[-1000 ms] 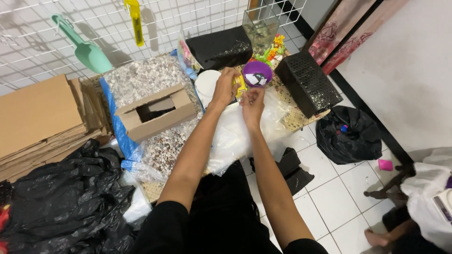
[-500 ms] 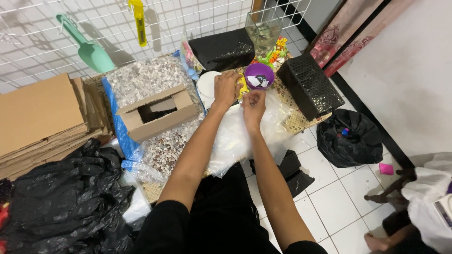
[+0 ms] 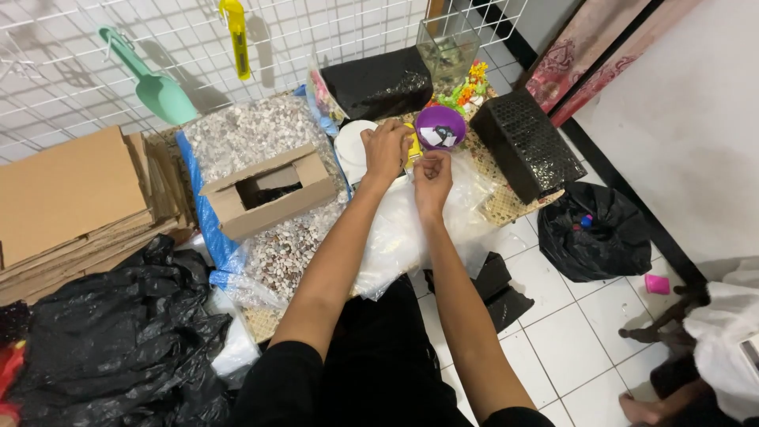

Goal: The person constructs a cardboard box, places a small black item inside, wraps the box in bubble wrap, and secures it with tape.

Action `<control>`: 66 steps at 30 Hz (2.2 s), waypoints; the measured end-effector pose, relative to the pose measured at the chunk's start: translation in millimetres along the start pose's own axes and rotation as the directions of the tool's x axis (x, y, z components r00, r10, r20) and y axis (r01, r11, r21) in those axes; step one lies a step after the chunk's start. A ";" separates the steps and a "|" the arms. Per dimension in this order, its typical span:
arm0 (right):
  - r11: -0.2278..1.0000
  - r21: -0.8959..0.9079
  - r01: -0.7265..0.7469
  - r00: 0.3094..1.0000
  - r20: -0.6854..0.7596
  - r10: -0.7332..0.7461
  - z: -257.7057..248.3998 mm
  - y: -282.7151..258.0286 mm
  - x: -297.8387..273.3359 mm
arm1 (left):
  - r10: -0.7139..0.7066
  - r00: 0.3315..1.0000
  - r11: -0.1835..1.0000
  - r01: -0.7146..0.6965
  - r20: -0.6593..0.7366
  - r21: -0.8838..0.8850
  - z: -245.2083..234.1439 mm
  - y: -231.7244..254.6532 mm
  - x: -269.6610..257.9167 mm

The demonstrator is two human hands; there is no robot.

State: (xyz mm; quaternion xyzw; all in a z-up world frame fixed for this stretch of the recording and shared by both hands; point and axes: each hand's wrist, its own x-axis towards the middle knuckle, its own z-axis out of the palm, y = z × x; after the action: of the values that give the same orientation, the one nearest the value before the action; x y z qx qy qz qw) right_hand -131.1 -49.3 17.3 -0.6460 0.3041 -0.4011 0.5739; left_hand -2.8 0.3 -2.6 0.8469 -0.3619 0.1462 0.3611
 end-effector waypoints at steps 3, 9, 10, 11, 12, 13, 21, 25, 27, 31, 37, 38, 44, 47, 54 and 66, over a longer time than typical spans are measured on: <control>0.999 -0.046 -0.006 1.000 0.003 0.006 -1.2 11.1 2.9 | -0.009 1.000 1.000 0.009 -0.010 0.022 -3.1 4.0 0.1; 0.984 -0.164 -0.073 0.997 -0.038 0.068 6.7 39.5 21.1 | -0.009 1.000 0.999 0.010 -0.021 0.040 5.6 0.5 -3.2; 0.984 -0.164 -0.074 0.997 -0.037 0.068 6.2 37.6 19.7 | -0.009 1.000 0.999 0.010 -0.021 0.040 2.6 3.9 -3.9; 0.977 -0.198 -0.075 0.996 -0.055 0.066 5.8 35.5 18.2 | -0.031 0.999 0.999 0.031 -0.014 0.028 -0.5 7.3 -4.8; 0.971 -0.228 -0.071 0.996 -0.068 0.057 8.2 32.2 19.3 | -0.053 0.998 0.998 0.053 -0.015 0.018 -5.1 9.4 -2.5; 0.972 -0.226 -0.065 0.997 -0.062 0.053 9.1 30.3 18.1 | -0.054 0.998 0.998 0.055 -0.022 0.020 -2.9 9.5 -2.6; 0.931 -0.359 -0.070 0.995 -0.086 0.042 9.7 22.7 8.7 | -0.114 0.993 0.993 0.114 0.015 0.001 1.4 12.1 -6.4; 0.949 -0.311 -0.043 0.996 -0.090 0.016 6.4 17.1 7.1 | -0.111 0.993 0.994 0.111 0.027 0.002 -2.5 13.2 -5.3; 0.989 -0.144 -0.037 0.995 -0.098 0.023 2.8 4.7 1.9 | -0.111 0.991 0.994 0.112 0.075 -0.006 -0.3 9.6 -5.0; 0.993 0.098 -0.066 0.993 -0.086 0.075 0.8 2.3 -2.0 | -0.002 1.000 0.962 0.008 0.023 -0.273 -49.8 41.5 -19.6; 0.947 0.313 -0.071 0.996 -0.030 0.085 -8.9 2.6 8.5 | -0.047 0.998 0.840 0.024 -0.029 -0.542 -122.6 83.7 -69.1; 0.926 0.360 -0.114 0.992 -0.007 0.125 -9.6 2.7 13.4 | -0.088 0.996 0.795 0.059 -0.019 -0.603 -131.2 84.8 -76.5; 0.924 0.381 0.044 0.981 0.158 -0.112 -5.7 -79.6 -19.0 | -0.201 0.979 0.652 0.110 -0.031 -0.750 -197.0 101.2 -96.5; 0.904 0.392 0.174 0.897 0.316 -0.309 10.9 -114.2 -49.5 | -0.233 0.968 0.682 0.094 -0.094 -0.725 -230.6 107.6 -100.6; 0.904 0.315 0.288 0.705 0.569 -0.423 50.6 -163.7 -115.4 | -0.277 0.916 0.836 0.081 -0.290 -0.543 -289.7 82.8 -128.9; 0.895 0.250 0.369 0.715 0.539 -0.445 73.8 -178.4 -159.5 | -0.565 0.725 0.634 0.075 -0.394 -0.770 -304.1 59.6 -159.5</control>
State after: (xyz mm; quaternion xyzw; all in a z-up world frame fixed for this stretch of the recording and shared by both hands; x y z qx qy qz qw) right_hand -157.7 151.4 164.6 -0.7511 -0.0619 -0.3179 0.5753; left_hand -152.3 271.0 158.2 0.5992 -0.0869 0.1866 0.7737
